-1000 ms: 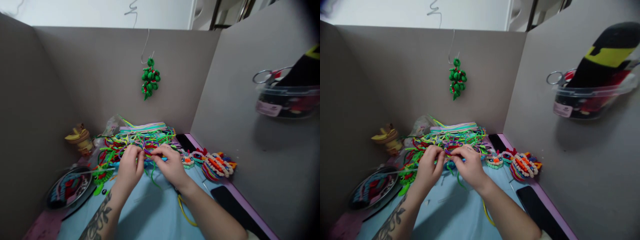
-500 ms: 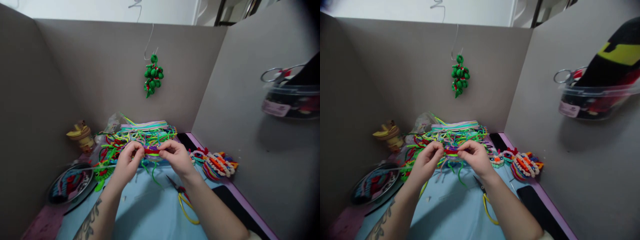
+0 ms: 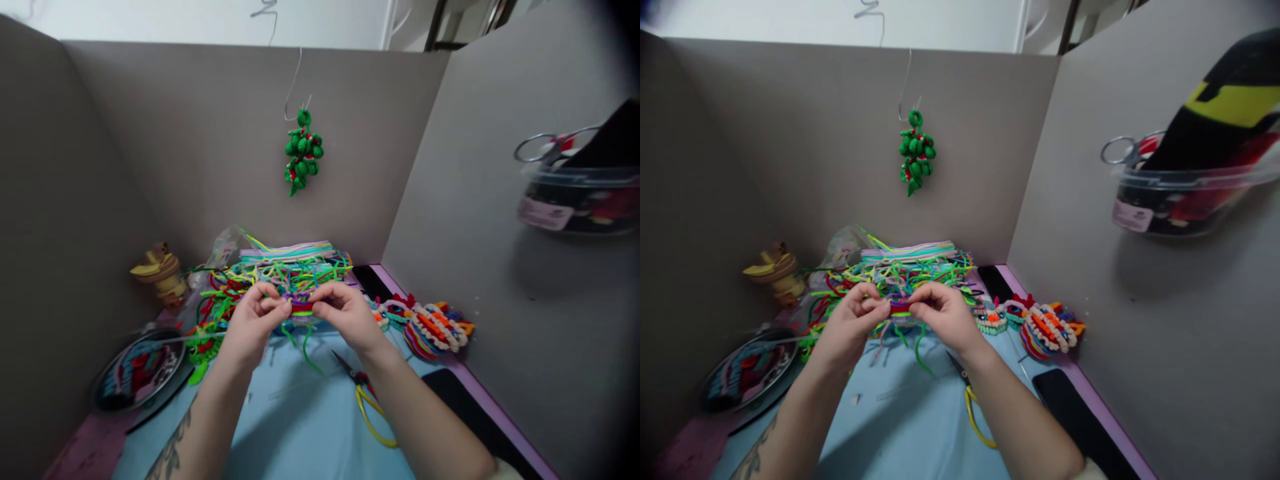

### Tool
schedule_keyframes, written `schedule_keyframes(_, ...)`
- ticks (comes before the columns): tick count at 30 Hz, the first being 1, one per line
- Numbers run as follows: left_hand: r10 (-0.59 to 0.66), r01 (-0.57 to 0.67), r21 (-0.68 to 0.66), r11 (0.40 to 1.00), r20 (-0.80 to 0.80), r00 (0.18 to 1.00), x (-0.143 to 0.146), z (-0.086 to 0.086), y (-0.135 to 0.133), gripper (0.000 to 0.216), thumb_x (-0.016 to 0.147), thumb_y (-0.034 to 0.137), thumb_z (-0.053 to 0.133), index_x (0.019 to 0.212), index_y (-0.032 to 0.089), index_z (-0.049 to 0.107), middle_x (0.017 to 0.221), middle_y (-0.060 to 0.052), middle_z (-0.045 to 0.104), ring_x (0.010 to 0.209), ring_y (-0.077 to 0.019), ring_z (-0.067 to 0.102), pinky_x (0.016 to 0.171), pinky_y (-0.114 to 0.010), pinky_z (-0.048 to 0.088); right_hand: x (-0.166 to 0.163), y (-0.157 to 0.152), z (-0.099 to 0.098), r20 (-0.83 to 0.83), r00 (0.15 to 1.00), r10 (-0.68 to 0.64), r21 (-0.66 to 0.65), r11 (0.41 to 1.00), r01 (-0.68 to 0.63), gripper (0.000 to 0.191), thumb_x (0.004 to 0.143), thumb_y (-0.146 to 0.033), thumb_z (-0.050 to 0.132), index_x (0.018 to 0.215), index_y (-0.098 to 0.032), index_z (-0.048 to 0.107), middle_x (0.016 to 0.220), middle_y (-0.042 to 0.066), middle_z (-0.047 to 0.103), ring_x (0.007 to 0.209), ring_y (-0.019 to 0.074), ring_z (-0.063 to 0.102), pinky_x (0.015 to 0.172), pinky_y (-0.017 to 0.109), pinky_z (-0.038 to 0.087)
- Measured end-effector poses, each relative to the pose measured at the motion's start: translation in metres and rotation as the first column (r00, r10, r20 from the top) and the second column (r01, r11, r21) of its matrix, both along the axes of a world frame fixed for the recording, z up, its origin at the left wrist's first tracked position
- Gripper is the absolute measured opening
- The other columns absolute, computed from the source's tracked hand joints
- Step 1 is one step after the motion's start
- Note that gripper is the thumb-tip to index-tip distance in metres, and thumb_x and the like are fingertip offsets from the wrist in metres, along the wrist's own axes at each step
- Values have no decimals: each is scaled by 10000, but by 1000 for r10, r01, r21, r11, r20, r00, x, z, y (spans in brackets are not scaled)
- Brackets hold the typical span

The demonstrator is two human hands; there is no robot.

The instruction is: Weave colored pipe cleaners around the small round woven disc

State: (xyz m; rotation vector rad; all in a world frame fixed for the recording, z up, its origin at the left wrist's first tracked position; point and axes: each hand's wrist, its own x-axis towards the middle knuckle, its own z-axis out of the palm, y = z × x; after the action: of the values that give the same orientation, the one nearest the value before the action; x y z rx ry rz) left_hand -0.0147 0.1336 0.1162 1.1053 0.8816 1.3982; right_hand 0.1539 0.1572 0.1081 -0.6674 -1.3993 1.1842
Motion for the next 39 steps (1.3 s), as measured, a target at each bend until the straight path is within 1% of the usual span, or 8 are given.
schedule_keyframes(5,89,-80,59,995,-171,981,-2,-3,0,392,677,330,770,939,197,510,635,25,687,544,-106,588,562,-207,437,1,4,-1,-42,999,-3,-47,999,1,121,642,-267,753,715,-196,687,732,12,667,687,140,587,654,264,462)
schedule_keyframes(8,333,-183,323,929,-506,796,-8,1,-2,382,772,327,687,1113,201,571,839,-50,735,714,-171,655,645,-277,487,4,6,0,-18,1000,8,-60,998,-9,113,660,-270,743,729,-193,696,733,9,664,678,133,576,648,262,449)
schedule_keyframes(10,454,-92,530,843,-609,650,-11,2,-3,365,773,307,689,1119,210,622,1082,-92,702,963,-225,648,821,-349,498,6,7,0,-9,1000,29,-68,997,-30,117,664,-278,747,725,-190,699,717,4,655,657,124,559,628,253,433)
schedule_keyframes(13,447,133,641,756,-653,611,-11,0,-1,447,736,293,736,1166,228,630,1292,-99,596,1191,-257,547,1007,-393,429,4,7,-1,-64,997,31,-117,992,-38,164,642,-311,774,722,-189,699,699,-1,643,640,118,540,603,242,419)
schedule_keyframes(19,288,37,466,884,-606,741,-7,-16,7,475,721,312,747,1174,210,644,1135,-102,669,1007,-242,639,848,-361,532,-1,3,1,-214,977,-24,-200,980,-20,319,682,-487,750,796,-194,696,755,17,655,683,130,567,634,248,452)
schedule_keyframes(24,124,-69,191,979,-293,948,-11,-22,16,548,615,316,814,1114,164,648,1179,-129,646,1046,-278,627,847,-381,532,16,3,8,-67,994,88,-216,971,-101,371,793,-507,641,1022,-216,667,1046,67,673,869,173,632,710,293,509)
schedule_keyframes(34,103,-104,15,994,82,991,-2,-28,24,586,537,299,860,1059,176,623,980,-64,689,828,-176,658,719,-264,527,6,-1,4,237,960,-151,46,989,144,500,660,-118,703,1139,-230,613,1131,63,669,1005,210,632,920,388,482)
schedule_keyframes(39,23,-22,-3,1000,61,998,5,-27,21,572,696,371,765,1212,219,571,1247,-97,596,1024,-208,622,783,-272,520,-2,0,-2,209,956,-206,38,979,202,453,678,-161,703,1122,-216,626,1109,71,676,969,208,638,862,366,507)
